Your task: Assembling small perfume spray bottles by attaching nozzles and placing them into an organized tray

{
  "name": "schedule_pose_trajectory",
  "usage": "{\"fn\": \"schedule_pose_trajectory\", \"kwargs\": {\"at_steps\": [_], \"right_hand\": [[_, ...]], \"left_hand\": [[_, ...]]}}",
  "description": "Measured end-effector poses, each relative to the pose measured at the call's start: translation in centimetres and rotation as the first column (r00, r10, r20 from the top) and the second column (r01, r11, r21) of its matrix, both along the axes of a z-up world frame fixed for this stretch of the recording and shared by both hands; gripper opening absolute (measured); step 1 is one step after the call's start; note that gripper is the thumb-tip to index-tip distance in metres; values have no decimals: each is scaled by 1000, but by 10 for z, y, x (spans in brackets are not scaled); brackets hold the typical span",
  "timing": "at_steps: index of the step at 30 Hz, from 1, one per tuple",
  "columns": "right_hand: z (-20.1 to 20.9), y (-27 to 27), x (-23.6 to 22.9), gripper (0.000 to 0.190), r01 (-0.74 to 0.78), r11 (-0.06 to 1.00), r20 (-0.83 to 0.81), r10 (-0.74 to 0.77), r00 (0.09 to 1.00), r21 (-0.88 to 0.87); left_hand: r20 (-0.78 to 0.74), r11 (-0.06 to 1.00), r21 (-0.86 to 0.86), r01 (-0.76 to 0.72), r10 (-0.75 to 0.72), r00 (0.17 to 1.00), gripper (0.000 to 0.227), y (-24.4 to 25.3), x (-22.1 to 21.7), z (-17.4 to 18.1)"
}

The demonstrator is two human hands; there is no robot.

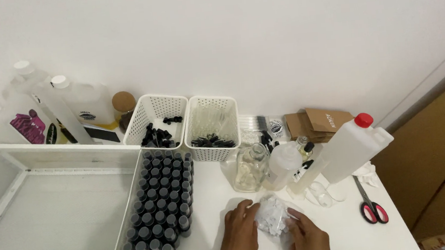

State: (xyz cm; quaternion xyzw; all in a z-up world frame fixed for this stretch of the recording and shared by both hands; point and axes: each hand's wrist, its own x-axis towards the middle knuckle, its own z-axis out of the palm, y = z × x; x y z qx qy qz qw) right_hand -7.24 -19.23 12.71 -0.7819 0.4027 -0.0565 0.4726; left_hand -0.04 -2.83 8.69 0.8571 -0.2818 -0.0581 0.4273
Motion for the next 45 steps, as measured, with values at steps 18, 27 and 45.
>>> {"fn": "schedule_pose_trajectory", "kwargs": {"at_steps": [18, 27, 45], "right_hand": [[-86, -51, -31, 35, -356, 745, -162, 323, 932, -564], [-71, -8, -32, 34, -337, 419, -254, 242, 937, -843], [-59, 17, 17, 34, -575, 503, -230, 590, 774, -646]], "left_hand": [[77, 978, 201, -58, 43, 996, 91, -25, -37, -36], [-27, 898, 107, 427, -427, 904, 69, 20, 2, 54], [177, 989, -43, -140, 145, 973, 45, 39, -31, -9]]}}
